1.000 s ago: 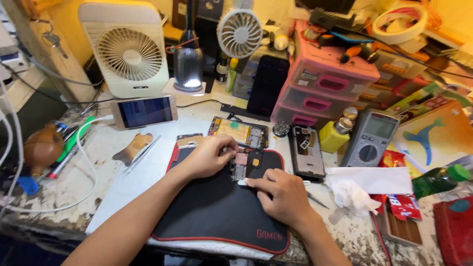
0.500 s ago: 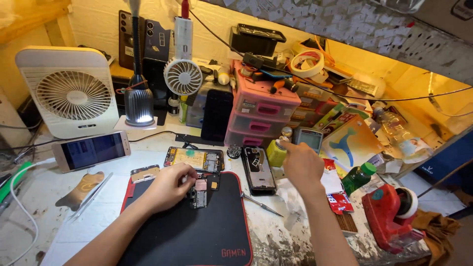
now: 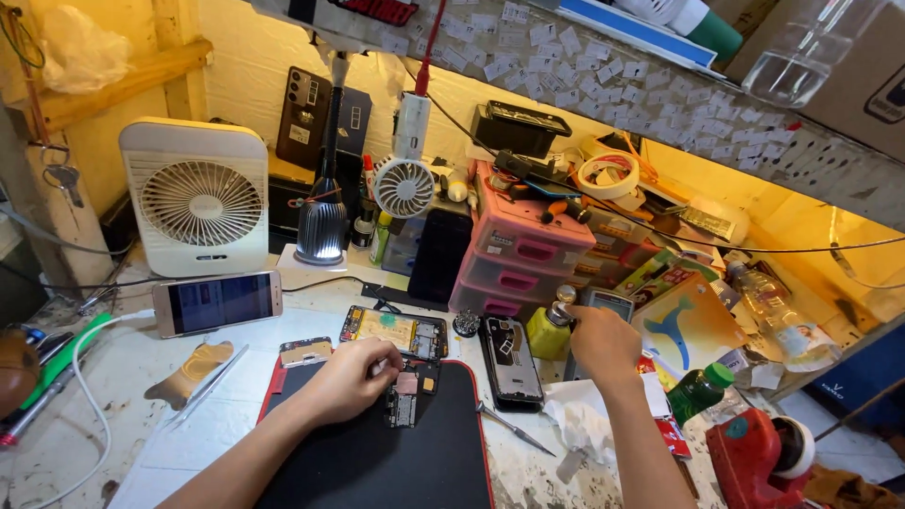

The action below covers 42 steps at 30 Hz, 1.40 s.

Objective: The person is securing internal components and connecting ribbon cables inside a mobile phone during a repair process.

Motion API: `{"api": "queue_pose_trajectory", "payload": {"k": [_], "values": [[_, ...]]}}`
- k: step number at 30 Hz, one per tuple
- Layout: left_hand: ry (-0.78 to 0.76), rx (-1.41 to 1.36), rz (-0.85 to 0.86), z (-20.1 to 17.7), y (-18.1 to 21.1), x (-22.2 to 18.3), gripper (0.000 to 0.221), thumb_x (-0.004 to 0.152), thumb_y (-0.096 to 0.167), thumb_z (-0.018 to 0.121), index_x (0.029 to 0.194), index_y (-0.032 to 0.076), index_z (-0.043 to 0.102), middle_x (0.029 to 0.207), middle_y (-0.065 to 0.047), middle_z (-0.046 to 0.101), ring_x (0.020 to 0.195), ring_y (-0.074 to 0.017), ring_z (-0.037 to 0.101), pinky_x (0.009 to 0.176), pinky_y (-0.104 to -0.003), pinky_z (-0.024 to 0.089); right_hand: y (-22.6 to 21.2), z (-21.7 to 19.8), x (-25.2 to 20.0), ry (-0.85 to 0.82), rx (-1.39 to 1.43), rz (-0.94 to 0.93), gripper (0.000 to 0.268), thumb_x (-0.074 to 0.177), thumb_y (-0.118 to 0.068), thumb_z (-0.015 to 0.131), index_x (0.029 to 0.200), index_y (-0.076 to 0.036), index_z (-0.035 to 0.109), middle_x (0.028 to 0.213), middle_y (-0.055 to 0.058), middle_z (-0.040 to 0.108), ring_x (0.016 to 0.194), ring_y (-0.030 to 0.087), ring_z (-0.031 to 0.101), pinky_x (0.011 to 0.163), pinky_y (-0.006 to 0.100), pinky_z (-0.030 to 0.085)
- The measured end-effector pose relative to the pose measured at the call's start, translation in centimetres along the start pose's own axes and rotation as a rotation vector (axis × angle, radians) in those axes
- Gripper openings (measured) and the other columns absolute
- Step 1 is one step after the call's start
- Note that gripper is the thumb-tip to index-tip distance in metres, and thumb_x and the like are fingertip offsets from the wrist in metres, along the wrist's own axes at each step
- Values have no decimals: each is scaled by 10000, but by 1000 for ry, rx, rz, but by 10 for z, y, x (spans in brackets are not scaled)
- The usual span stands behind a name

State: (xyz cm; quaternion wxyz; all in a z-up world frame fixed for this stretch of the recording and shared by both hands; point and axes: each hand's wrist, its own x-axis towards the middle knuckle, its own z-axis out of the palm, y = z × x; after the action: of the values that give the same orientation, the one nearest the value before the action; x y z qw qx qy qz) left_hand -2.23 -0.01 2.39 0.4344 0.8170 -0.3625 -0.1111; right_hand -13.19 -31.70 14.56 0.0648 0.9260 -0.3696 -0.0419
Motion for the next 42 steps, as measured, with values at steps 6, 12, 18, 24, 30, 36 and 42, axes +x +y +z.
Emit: {"api": "queue_pose_trajectory", "payload": {"k": [6,12,18,24,30,36,42], "values": [[-106,-26,-75,-5,8,-2,89,962,155,622,960,146,710,909,-25,755,815,-172,674,728,-311,498,-6,31,-27,383,201,-161,455,1011,-193,479,1331,-430,699,828,-5,635,715,271,663,565,425,534],[-74,-12,111,-2,-4,-3,85,918,136,686,932,146,769,879,-19,766,804,-187,695,725,-334,515,-58,87,-105,459,428,-915,491,838,-106,681,1229,-390,765,736,-17,524,614,217,548,456,399,404],[-75,22,166,1,-5,-3,110,924,148,668,962,118,767,927,-47,775,847,-223,698,722,-359,530,-74,122,-116,518,360,-1075,481,815,-99,663,1209,-361,752,765,8,530,628,254,551,461,413,424],[-102,4,143,0,-6,-3,104,935,120,649,963,103,748,938,-72,768,877,-259,702,743,-379,526,-78,130,-120,563,379,-999,505,846,-131,683,1268,-407,723,745,-25,532,585,209,524,424,369,384],[-109,-7,153,1,-6,-2,108,939,113,638,969,100,741,950,-66,775,859,-256,700,741,-371,524,-80,130,-123,556,447,-1024,454,839,-120,683,1189,-400,759,741,-33,537,587,200,517,445,357,383],[-88,-14,182,2,-6,-4,132,938,102,628,965,75,755,955,-86,786,873,-267,724,756,-370,544,-79,131,-124,528,477,-1051,453,821,-93,679,1162,-376,770,748,-33,551,592,202,536,457,353,403],[-98,-19,163,4,-6,-3,124,947,97,630,964,76,751,958,-80,784,891,-257,721,765,-363,542,-77,133,-124,558,474,-1012,460,829,-101,686,1180,-390,761,724,-59,544,562,165,508,429,334,371]]}}
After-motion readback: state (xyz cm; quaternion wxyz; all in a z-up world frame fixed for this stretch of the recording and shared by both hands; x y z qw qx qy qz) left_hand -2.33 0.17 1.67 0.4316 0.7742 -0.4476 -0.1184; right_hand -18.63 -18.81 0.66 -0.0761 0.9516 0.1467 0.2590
